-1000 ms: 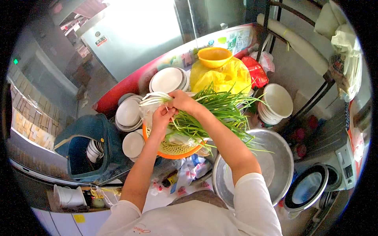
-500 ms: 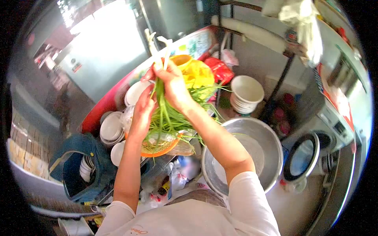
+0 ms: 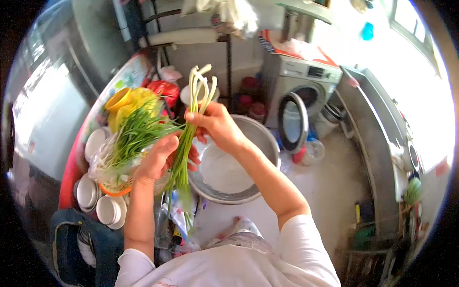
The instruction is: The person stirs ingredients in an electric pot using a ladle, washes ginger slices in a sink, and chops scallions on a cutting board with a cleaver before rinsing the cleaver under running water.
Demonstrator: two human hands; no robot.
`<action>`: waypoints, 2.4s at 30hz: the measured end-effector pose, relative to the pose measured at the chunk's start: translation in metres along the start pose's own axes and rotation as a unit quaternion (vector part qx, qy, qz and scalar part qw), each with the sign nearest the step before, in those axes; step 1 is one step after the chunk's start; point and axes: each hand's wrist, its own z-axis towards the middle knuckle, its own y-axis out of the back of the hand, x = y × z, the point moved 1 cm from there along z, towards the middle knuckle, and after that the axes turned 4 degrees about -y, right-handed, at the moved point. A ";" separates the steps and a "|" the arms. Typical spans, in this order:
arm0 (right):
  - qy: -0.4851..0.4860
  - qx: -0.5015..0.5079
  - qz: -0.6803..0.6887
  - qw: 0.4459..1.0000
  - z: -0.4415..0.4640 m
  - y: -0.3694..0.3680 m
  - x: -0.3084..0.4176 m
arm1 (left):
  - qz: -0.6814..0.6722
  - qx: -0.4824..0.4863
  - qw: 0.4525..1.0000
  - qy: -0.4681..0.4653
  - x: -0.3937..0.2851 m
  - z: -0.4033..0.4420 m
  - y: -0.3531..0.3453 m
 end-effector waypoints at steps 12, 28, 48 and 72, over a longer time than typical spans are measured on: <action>-0.040 -0.237 -0.078 0.968 -0.275 0.212 0.016 | 0.064 0.152 0.954 0.252 0.182 0.121 -0.226; 0.110 -0.540 0.132 0.824 -0.616 0.438 0.101 | 0.326 0.172 0.903 0.219 0.382 0.358 -0.399; -0.182 -0.806 -0.348 0.442 -0.811 0.791 0.166 | 0.500 0.392 0.758 -0.147 0.496 0.617 -0.788; 0.100 -0.822 -0.403 0.389 -0.927 1.038 0.399 | 0.629 0.450 0.525 -0.355 0.589 0.800 -1.050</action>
